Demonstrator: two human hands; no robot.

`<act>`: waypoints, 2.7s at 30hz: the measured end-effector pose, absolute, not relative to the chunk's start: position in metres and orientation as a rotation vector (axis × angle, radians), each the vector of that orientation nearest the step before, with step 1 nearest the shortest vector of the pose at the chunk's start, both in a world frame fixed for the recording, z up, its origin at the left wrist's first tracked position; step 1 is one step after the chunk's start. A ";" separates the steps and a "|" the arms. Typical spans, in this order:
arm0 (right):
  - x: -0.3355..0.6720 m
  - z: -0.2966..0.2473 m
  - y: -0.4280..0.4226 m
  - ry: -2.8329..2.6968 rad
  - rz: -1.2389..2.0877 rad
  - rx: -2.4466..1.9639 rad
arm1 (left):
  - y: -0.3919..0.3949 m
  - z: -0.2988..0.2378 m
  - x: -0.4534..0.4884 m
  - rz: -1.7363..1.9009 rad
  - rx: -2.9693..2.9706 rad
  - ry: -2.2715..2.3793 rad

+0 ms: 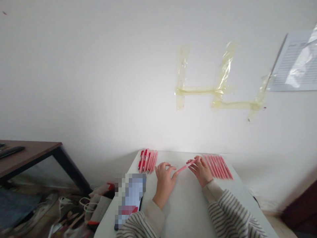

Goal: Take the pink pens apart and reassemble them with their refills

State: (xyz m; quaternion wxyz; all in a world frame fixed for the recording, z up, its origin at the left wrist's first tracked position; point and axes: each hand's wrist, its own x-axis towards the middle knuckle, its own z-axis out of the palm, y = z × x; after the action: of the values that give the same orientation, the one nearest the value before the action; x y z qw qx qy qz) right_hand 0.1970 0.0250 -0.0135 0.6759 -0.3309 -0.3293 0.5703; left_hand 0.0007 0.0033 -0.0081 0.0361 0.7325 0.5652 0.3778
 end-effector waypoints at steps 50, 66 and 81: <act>0.231 0.006 0.022 -0.459 1.790 -0.363 | 0.002 -0.015 -0.002 0.580 2.436 1.769; 0.229 0.007 0.021 -0.451 1.815 -0.335 | 0.002 -0.015 -0.001 0.577 2.423 1.772; 0.227 0.009 0.020 -0.491 1.802 -0.346 | 0.001 -0.017 0.000 0.595 2.436 1.784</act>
State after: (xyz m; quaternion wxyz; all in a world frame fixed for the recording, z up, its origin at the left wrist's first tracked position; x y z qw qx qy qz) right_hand 0.2268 0.0197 0.0091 0.5817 -0.1482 -0.2103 0.7716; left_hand 0.0003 0.0014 -0.0173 0.0321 0.7910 0.5796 0.1933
